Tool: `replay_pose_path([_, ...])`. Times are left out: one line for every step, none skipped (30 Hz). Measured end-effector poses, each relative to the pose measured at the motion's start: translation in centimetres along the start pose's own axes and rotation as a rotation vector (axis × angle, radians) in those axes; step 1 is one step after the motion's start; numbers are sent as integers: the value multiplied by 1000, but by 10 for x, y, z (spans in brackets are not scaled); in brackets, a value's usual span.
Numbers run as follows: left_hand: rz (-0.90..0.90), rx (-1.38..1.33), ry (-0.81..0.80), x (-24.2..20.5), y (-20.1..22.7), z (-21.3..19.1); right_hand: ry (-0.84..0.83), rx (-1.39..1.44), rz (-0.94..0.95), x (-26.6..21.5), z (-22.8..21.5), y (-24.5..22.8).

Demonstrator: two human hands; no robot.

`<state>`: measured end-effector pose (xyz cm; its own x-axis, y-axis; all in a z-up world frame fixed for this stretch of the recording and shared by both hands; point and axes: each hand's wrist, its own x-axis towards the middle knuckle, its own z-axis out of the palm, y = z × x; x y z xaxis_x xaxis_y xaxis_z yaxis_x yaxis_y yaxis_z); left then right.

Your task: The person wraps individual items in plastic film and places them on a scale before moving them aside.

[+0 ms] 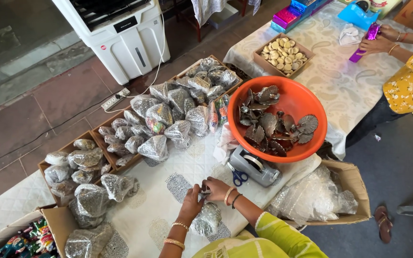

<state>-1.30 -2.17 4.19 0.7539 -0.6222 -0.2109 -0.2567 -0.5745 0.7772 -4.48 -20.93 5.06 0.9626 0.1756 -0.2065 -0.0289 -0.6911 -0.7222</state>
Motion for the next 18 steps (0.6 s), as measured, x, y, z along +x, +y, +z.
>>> replay_pose_path([0,0,-6,-2,-3,1,1,3,5,-4,0,0])
replay_pose_path([0,-5,12,-4,-5,1,6,67,-34,-7,0,0])
replay_pose_path([6,-9,31,-2,-6,2,17,126,-74,-9,-4,2])
replay_pose_path([13,-9,26,0,-1,-4,24,125,-69,-9,-2,3])
replay_pose_path([-16,-38,-8,-1,3,-8,58,206,-60,-13,2,3])
replay_pose_path([-45,-66,-43,-3,7,-13,92,286,-52,-17,6,4])
replay_pose_path([-40,-66,-51,0,-2,-13,99,286,-44,-17,9,8])
replay_pose_path([-39,-122,-98,2,-10,-14,131,229,-87,-18,11,12])
replay_pose_path([-39,-176,-145,4,-19,-15,162,172,-132,-17,14,16])
replay_pose_path([-34,-175,-152,6,-23,-17,169,172,-127,-20,11,14])
replay_pose_path([16,-214,-152,7,-28,-18,150,219,-116,-22,10,12])
replay_pose_path([66,-253,-151,8,-34,-19,132,267,-106,-24,8,9])
replay_pose_path([69,-254,-152,9,-29,-19,133,264,-105,-24,6,10])
replay_pose_path([62,-219,-128,10,-23,-19,97,328,-96,-24,4,11])
replay_pose_path([52,-182,-106,10,-19,-20,61,394,-85,-25,3,11])
replay_pose_path([53,-182,-108,10,-18,-17,63,394,-84,-27,-1,7])
replay_pose_path([30,-149,-91,10,-16,-15,65,328,-126,-28,-6,3])
replay_pose_path([7,-115,-74,11,-15,-13,67,261,-168,-29,-11,-1])
